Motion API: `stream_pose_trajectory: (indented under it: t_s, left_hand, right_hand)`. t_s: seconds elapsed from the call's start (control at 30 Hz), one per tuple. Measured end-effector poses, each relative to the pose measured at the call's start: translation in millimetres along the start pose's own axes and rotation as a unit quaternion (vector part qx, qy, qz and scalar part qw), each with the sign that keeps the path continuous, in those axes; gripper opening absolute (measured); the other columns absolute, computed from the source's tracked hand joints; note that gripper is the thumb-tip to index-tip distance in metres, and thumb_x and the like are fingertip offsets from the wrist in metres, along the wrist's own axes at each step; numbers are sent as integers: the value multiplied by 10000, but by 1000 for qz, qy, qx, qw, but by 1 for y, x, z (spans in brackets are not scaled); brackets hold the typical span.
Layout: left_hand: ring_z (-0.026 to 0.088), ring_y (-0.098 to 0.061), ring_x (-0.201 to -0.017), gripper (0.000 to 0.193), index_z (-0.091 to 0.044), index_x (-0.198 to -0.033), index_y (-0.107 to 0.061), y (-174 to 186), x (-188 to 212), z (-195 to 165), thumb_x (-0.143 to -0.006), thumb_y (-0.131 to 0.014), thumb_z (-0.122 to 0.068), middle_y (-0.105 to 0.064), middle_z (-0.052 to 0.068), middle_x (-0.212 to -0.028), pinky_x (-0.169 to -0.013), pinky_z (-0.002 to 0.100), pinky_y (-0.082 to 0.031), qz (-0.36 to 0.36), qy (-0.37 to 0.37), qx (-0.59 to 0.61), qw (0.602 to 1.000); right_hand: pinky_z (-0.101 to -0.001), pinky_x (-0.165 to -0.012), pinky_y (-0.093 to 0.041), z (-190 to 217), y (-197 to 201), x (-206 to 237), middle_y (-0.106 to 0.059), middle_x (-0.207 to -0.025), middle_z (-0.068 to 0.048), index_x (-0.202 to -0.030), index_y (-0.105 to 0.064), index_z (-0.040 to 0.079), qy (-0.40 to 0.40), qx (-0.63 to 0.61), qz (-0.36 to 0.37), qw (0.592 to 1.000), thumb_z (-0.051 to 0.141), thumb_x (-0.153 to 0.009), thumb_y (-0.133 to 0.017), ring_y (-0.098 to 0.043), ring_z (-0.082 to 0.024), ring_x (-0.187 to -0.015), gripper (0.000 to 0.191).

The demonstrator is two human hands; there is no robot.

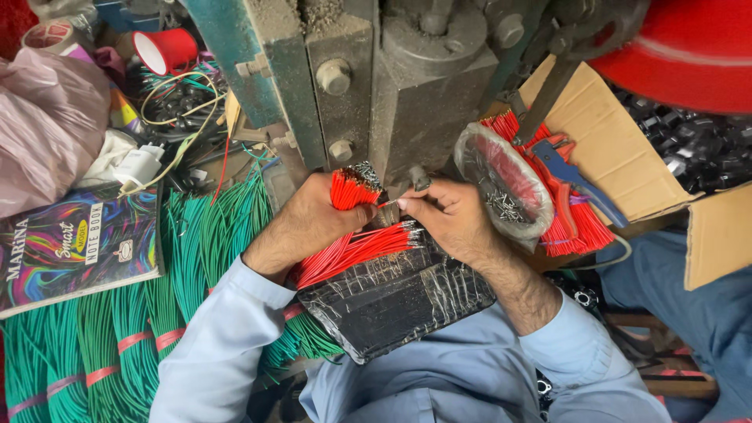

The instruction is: The person crimps metal terminals onto the stripped ends of red insulated wires using a bench-mounted crimping press. They hold a bundle of red wires in one hand, position a wire end with a terminal in the press die, operate the press, and set the finished wire aside, repeating the cycle continuously.

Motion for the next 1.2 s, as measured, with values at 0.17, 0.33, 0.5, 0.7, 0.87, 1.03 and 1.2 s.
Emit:
stream_pose_trajectory:
  t_s: [0.17,0.33,0.5,0.7,0.87,1.03,1.2]
  left_hand:
    - [97,-655,-710,96,1,-935,-727,0,1,2,-880,-715,-77,-715,50,-751,-652,290,-554,17,61,25,998]
    - [106,-679,-753,103,2,-957,-733,0,0,-3,-873,-696,-44,-740,34,-780,-696,284,-565,19,17,4,1000]
    - [112,-689,-813,105,11,-959,-723,-4,0,-5,-864,-684,-10,-739,39,-845,-746,280,-572,34,-27,25,999]
    - [110,-678,-804,77,4,-941,-713,-4,1,-4,-866,-706,-15,-728,36,-832,-745,274,-567,46,-20,27,998]
    - [106,-678,-804,86,5,-930,-713,-4,1,-3,-852,-676,-6,-722,35,-830,-742,272,-569,41,-22,41,998]
    - [102,-684,-780,84,3,-924,-720,-3,0,0,-853,-681,-23,-730,35,-806,-727,274,-571,35,-9,31,999]
    - [105,-686,-779,117,4,-939,-715,-3,0,-2,-836,-662,1,-725,38,-813,-712,277,-574,27,-34,21,999]
  right_hand:
    - [-266,-773,-595,19,13,18,-756,-992,-57,-1079,-730,-2,-40,-92,71,992,31,-947,-691,-717,-107,-904,142]
    - [-303,-799,-563,44,45,33,-748,-1004,-50,-1045,-770,53,-3,235,120,965,97,-878,-725,-731,-180,-925,179]
    - [-342,-877,-524,37,44,41,-670,-1010,-74,-972,-806,82,-11,279,155,948,171,-798,-797,-670,-228,-1001,196]
    - [-312,-851,-572,29,46,38,-731,-988,-29,-920,-692,38,14,214,104,971,85,-860,-741,-724,-179,-951,90]
    - [-293,-827,-561,16,42,32,-734,-1032,-54,-1046,-711,24,-17,144,45,988,43,-936,-701,-694,-128,-979,112]
    - [-261,-894,-588,6,29,20,-742,-1065,-75,-1104,-684,-25,-27,0,-7,1000,-9,-988,-639,-707,-117,-1005,125]
    - [-247,-889,-560,5,4,13,-754,-1074,-94,-1152,-636,-40,-31,-86,14,996,-29,-984,-611,-694,-109,-1025,169]
Point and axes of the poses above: each hand's wrist, its own x-axis away from the middle knuckle, its own y-axis out of the back of the hand, z = x × y, the point moved 6 cm from there along -x, towards the middle knuckle
